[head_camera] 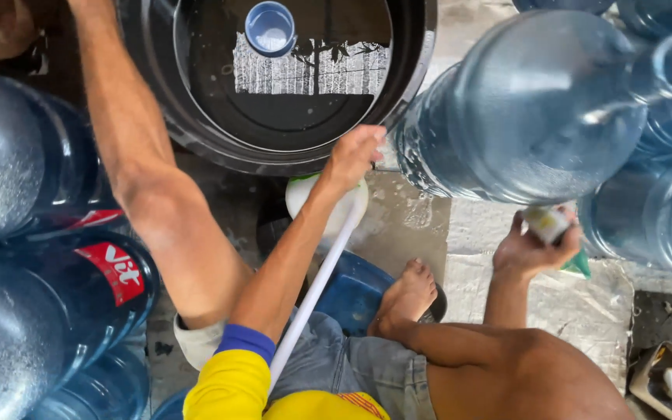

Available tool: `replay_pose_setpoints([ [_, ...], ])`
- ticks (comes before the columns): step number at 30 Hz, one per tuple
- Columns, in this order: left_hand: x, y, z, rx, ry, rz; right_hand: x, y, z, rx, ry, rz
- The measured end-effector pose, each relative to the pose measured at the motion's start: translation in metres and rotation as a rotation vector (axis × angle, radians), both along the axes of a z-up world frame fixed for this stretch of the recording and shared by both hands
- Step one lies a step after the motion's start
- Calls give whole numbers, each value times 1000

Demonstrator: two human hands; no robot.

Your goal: The person scrubs the exterior of a large blue water jug using a brush and soapy water from a nearby black basin. They rotate the jug to clean different sides and the neck area, then rinse the jug with water from a white container.

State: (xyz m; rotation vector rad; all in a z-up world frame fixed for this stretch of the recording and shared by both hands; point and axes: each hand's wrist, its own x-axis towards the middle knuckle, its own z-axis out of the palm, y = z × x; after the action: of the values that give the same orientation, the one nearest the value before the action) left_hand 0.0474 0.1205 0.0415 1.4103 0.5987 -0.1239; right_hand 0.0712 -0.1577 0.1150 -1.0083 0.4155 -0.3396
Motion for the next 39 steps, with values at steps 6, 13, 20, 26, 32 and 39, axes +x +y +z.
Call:
replay_pose_setpoints([
  [6, -2, 48, 6, 981, -324, 269, -44, 23, -84, -543, -441, 463],
  [13, -8, 39, -41, 847, 165, 15, -47, 131, -50, -955, -433, 1458],
  [20, -8, 59, -33, 591, 181, 8, -57, 203, -114, -2065, -281, 1768],
  [26, -9, 51, -1, 648, 236, -103, -56, 207, -133, -2324, -426, 1851],
  [32, -11, 54, 26, 600, 256, -135, -62, 189, -288, -2386, -262, 1932],
  [39, -7, 59, 6, 582, 305, -149, -24, 158, -77, -851, -537, 1512],
])
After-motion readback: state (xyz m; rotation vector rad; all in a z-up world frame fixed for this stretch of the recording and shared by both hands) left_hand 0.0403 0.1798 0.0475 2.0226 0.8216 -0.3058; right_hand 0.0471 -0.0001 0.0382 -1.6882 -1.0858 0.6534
